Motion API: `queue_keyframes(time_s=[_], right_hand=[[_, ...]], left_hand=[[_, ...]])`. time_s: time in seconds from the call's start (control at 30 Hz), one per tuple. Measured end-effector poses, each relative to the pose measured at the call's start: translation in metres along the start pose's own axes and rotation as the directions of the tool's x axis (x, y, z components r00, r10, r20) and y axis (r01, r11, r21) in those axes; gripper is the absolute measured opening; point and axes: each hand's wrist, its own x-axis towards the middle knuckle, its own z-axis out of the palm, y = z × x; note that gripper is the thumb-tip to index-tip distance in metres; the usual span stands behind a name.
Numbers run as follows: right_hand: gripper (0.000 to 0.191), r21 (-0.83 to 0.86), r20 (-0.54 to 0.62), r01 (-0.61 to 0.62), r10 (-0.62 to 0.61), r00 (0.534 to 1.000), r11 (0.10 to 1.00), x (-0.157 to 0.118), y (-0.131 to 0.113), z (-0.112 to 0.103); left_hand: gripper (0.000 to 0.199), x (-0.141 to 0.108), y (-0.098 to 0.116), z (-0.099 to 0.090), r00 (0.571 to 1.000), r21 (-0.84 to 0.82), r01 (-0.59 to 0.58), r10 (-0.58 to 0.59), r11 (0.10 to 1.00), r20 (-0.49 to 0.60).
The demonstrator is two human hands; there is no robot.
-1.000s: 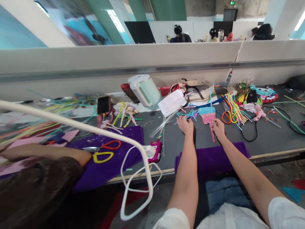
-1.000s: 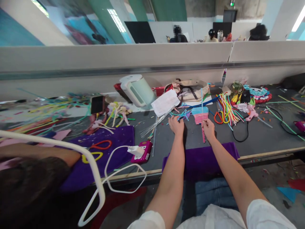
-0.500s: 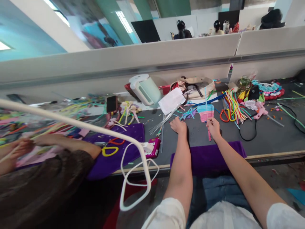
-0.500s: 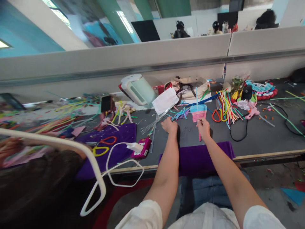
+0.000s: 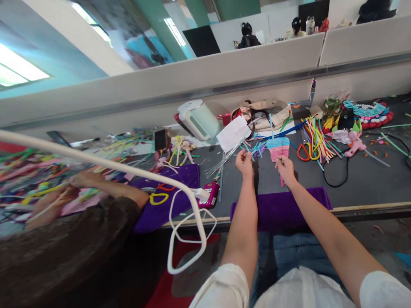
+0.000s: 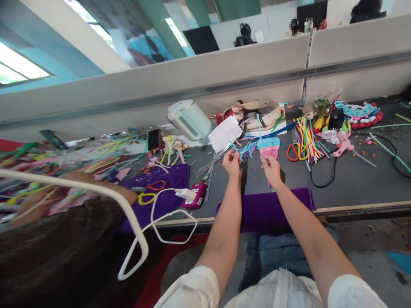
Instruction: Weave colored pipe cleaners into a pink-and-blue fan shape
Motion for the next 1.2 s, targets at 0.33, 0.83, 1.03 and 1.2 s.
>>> queue_keyframes(time_s=[0.33, 0.83, 1.03, 1.2], right_hand=[[0.021, -0.012, 0.005, 0.036, -0.036, 0.999, 0.999, 0.003, 0.001, -0.001], [0.02, -0.069, -0.023, 0.071, -0.072, 0.997, 0.995, -0.001, -0.013, -0.008], [0.023, -0.166, 0.094, 0.047, -0.032, 0.995, 0.985, 0.0, -0.008, -0.007], [0.021, -0.312, 0.181, 0.101, -0.046, 0.982, 0.945, -0.004, -0.013, -0.006]], left_hand=[[0.044, -0.052, 0.025, 0.033, 0.893, -0.22, 0.258, -0.145, 0.941, 0.425], [0.032, -0.064, 0.019, 0.042, 0.775, -0.262, 0.569, -0.402, 0.78, 0.487], [0.029, -0.055, 0.018, 0.037, 0.699, -0.327, 0.643, -0.357, 0.692, 0.619], [0.023, -0.053, 0.023, 0.035, 0.715, -0.375, 0.655, -0.377, 0.657, 0.589]])
